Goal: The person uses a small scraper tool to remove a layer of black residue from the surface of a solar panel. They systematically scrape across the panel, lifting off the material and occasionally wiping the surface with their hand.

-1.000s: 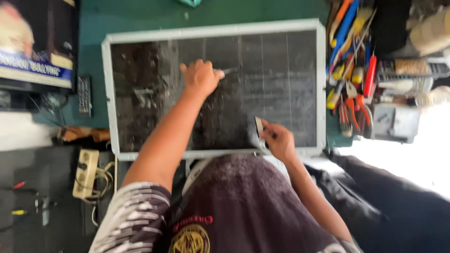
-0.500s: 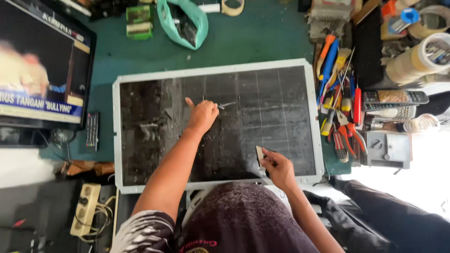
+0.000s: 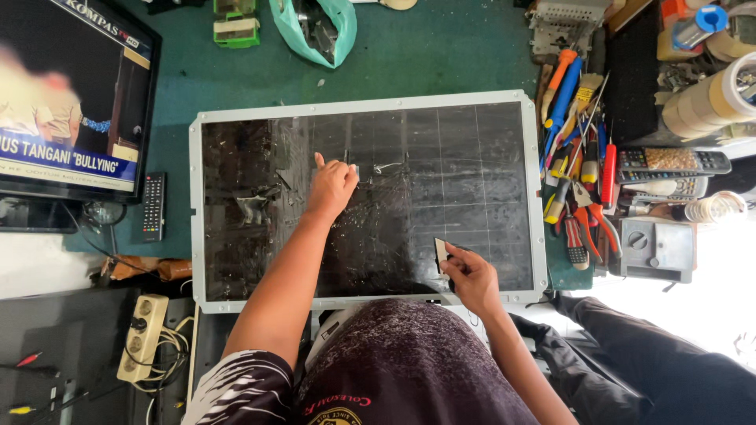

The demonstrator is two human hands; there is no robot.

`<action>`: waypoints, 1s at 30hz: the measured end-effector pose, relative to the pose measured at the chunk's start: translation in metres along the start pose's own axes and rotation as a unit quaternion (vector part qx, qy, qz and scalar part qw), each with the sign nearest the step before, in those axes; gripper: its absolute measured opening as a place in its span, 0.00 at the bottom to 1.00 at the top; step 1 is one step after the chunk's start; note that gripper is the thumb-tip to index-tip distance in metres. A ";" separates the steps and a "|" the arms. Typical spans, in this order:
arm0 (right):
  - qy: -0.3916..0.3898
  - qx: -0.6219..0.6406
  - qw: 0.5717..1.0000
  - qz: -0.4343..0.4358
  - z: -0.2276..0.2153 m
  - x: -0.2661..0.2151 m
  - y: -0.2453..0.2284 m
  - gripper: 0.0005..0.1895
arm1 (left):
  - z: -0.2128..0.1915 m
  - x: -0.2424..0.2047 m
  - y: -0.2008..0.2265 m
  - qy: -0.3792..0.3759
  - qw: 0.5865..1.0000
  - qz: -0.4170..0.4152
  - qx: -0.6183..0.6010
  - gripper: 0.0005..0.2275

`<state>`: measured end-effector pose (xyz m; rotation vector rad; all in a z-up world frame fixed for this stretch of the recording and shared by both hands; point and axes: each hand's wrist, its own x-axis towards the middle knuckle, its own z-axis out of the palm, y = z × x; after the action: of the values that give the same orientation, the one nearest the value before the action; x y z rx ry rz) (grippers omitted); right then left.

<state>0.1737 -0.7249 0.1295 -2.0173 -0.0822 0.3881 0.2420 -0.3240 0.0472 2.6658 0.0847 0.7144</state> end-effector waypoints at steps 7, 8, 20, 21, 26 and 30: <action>-0.013 0.052 0.999 0.006 -0.003 -0.002 -0.011 0.23 | -0.030 0.009 0.015 0.030 0.996 -0.036 -0.072 0.18; -0.013 0.049 0.999 0.006 -0.003 -0.001 -0.007 0.23 | -0.030 0.008 0.014 0.046 0.997 -0.025 -0.062 0.18; -0.014 0.040 0.999 0.025 -0.001 -0.006 -0.013 0.23 | -0.034 0.002 0.009 0.138 0.982 -0.042 -0.123 0.17; -0.013 0.043 0.999 0.026 0.001 -0.005 -0.009 0.23 | -0.037 0.003 0.010 0.141 0.980 -0.046 -0.131 0.16; -0.010 0.039 0.999 0.034 0.003 -0.005 -0.006 0.23 | -0.046 0.005 0.016 0.153 0.974 -0.060 -0.154 0.17; -0.008 0.043 0.998 0.038 0.002 -0.009 -0.017 0.23 | -0.038 0.001 0.011 0.164 0.968 -0.077 -0.173 0.17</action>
<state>0.1664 -0.7169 0.1459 -1.9354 0.0013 0.4496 0.2240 -0.3214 0.0823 2.1662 0.2293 1.0092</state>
